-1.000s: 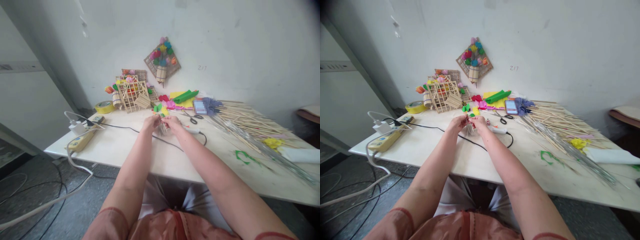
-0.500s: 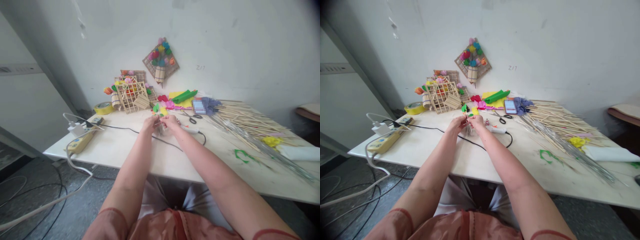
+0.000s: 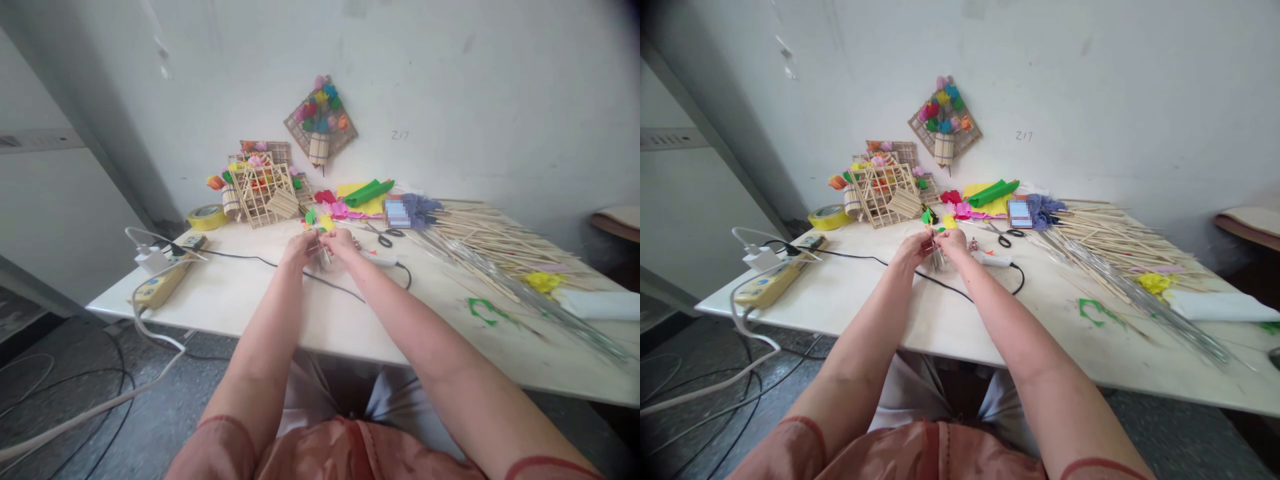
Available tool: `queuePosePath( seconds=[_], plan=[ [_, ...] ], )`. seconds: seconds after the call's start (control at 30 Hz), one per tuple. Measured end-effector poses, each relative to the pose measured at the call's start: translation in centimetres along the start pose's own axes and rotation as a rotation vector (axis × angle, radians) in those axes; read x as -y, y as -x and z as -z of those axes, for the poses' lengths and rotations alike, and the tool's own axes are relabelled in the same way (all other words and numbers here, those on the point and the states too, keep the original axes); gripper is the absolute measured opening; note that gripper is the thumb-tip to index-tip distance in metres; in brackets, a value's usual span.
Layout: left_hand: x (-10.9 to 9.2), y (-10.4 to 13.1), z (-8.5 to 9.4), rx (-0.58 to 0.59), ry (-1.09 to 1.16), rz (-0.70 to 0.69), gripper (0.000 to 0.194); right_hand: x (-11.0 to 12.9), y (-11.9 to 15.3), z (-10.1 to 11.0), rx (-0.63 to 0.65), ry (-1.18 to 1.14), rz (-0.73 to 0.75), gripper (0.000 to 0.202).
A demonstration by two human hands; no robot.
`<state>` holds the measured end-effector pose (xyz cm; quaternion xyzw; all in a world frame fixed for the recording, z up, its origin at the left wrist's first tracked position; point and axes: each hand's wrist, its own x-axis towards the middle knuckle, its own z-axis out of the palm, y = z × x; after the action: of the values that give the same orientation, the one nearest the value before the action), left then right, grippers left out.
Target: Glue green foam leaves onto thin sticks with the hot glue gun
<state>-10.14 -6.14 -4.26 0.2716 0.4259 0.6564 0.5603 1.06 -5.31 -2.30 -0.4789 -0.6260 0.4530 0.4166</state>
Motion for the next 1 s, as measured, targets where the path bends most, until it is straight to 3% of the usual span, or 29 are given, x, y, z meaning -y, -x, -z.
queuePosePath(
  seconds=[0.33, 0.57, 0.73, 1.0],
  plan=[
    [0.1, 0.4, -0.2, 0.031, -0.018, -0.072, 0.012, -0.1, 0.0, -0.1, 0.000, 0.021, 0.010, 0.008],
    [0.0, 0.5, -0.7, -0.042, 0.011, -0.152, 0.013, -0.1, 0.3, -0.6, -0.079, 0.048, 0.031, 0.009],
    [0.1, 0.3, -0.4, -0.026, -0.003, -0.157, 0.016, -0.8, -0.2, -0.7, -0.140, 0.136, 0.031, 0.012],
    [0.2, 0.3, -0.5, -0.007, -0.006, -0.126, 0.009, -2.1, -0.8, -0.5, -0.124, 0.263, 0.087, 0.017]
  ],
)
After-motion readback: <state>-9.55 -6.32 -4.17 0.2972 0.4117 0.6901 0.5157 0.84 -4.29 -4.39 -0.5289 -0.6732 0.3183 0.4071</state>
